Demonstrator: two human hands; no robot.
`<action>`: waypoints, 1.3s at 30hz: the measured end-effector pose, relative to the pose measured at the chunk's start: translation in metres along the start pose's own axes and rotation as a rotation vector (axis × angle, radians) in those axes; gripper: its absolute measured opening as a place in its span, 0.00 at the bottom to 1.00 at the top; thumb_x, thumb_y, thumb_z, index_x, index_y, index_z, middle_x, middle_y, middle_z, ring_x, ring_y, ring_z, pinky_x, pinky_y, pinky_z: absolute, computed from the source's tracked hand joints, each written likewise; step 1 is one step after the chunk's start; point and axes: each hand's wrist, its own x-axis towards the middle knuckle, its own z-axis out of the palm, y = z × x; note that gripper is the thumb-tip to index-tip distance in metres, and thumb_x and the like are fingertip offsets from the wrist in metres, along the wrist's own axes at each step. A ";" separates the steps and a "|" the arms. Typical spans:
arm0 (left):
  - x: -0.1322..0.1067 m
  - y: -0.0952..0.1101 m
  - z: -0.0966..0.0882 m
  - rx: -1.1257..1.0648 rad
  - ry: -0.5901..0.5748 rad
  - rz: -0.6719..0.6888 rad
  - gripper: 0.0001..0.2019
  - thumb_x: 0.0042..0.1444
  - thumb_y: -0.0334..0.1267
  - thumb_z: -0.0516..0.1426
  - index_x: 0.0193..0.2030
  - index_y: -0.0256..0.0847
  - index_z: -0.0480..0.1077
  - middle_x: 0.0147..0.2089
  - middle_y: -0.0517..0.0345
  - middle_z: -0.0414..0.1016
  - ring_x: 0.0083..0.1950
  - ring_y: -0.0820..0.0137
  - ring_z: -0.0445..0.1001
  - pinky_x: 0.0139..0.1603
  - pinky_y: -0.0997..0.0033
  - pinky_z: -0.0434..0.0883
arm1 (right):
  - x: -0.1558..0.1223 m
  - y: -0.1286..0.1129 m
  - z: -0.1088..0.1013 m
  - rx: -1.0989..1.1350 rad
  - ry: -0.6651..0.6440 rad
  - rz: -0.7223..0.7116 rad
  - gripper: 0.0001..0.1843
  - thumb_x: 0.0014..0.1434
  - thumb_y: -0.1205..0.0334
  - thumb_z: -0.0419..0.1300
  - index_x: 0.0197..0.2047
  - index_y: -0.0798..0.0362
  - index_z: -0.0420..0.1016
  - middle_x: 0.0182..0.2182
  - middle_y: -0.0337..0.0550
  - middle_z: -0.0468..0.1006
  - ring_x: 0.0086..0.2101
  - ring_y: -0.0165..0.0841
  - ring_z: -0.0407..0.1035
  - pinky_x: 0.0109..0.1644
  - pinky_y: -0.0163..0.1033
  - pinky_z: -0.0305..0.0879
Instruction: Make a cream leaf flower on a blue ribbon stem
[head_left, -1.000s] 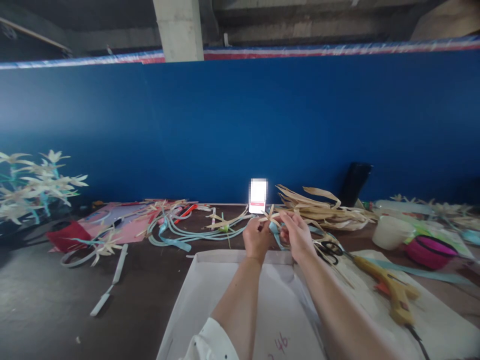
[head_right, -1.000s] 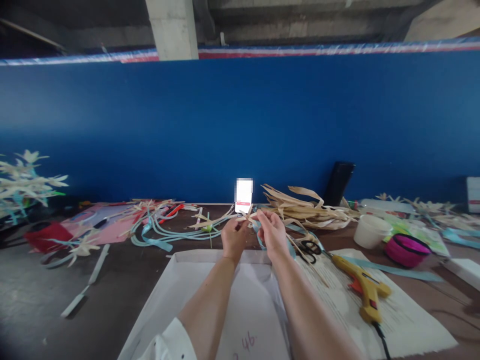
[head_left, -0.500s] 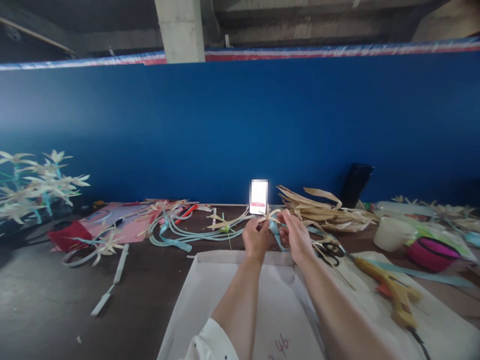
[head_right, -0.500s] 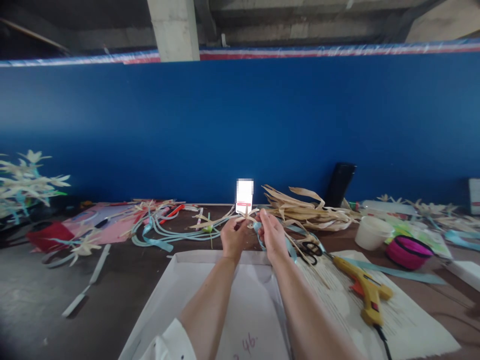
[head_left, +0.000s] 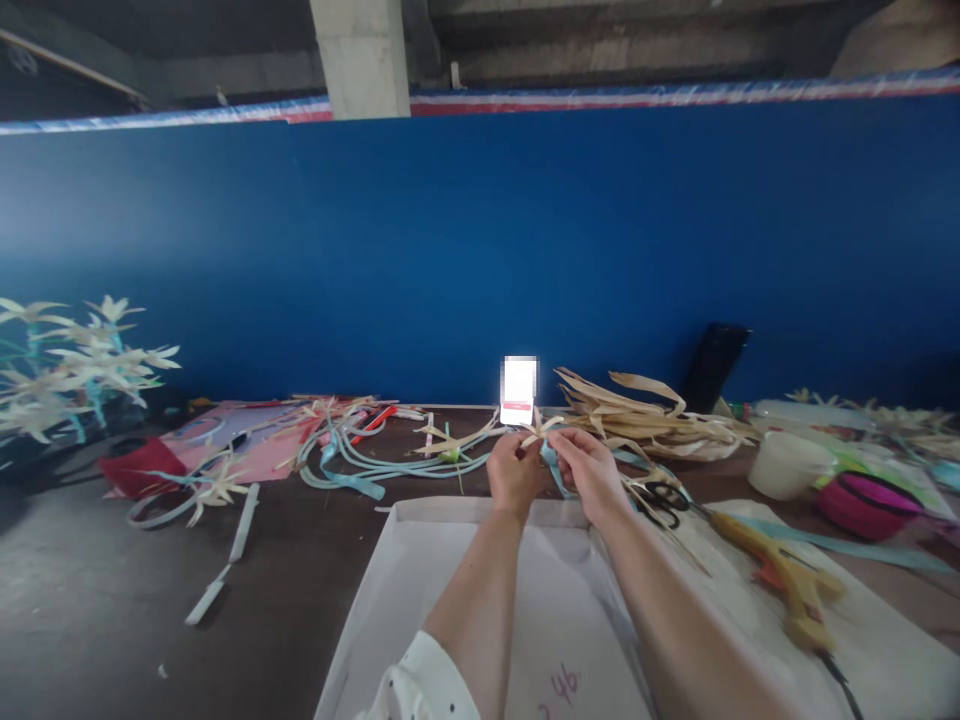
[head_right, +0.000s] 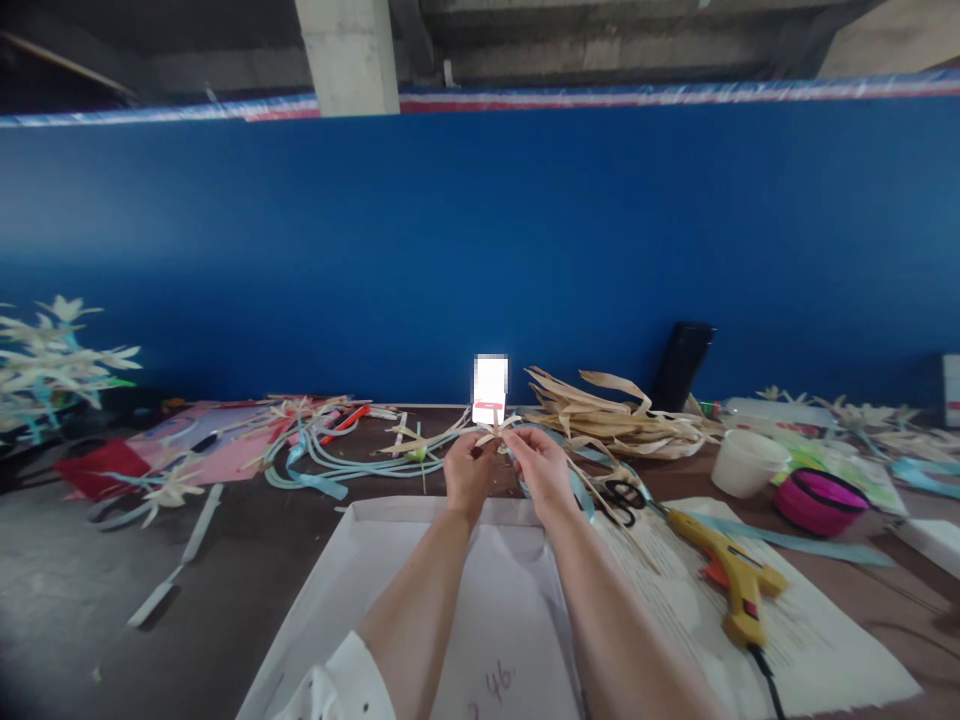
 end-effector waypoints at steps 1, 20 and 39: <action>0.000 0.000 0.000 0.006 -0.003 0.005 0.06 0.48 0.37 0.58 0.31 0.39 0.74 0.30 0.59 0.74 0.30 0.73 0.68 0.34 0.75 0.64 | 0.000 0.000 0.000 -0.008 -0.003 0.003 0.18 0.42 0.49 0.66 0.29 0.54 0.72 0.13 0.30 0.61 0.13 0.20 0.48 0.16 0.29 0.40; 0.002 -0.003 -0.001 0.066 -0.048 0.062 0.05 0.48 0.34 0.56 0.28 0.38 0.72 0.28 0.59 0.72 0.30 0.72 0.67 0.33 0.74 0.63 | 0.004 0.005 -0.005 -0.063 -0.043 0.017 0.16 0.40 0.50 0.66 0.25 0.53 0.70 0.12 0.30 0.61 0.12 0.21 0.48 0.15 0.30 0.40; 0.009 0.002 -0.012 -0.178 -0.383 0.036 0.12 0.48 0.44 0.59 0.27 0.37 0.76 0.26 0.58 0.70 0.27 0.75 0.65 0.27 0.77 0.63 | 0.011 -0.001 -0.021 -0.084 -0.083 0.009 0.14 0.42 0.52 0.65 0.25 0.53 0.70 0.13 0.31 0.61 0.15 0.22 0.51 0.17 0.29 0.43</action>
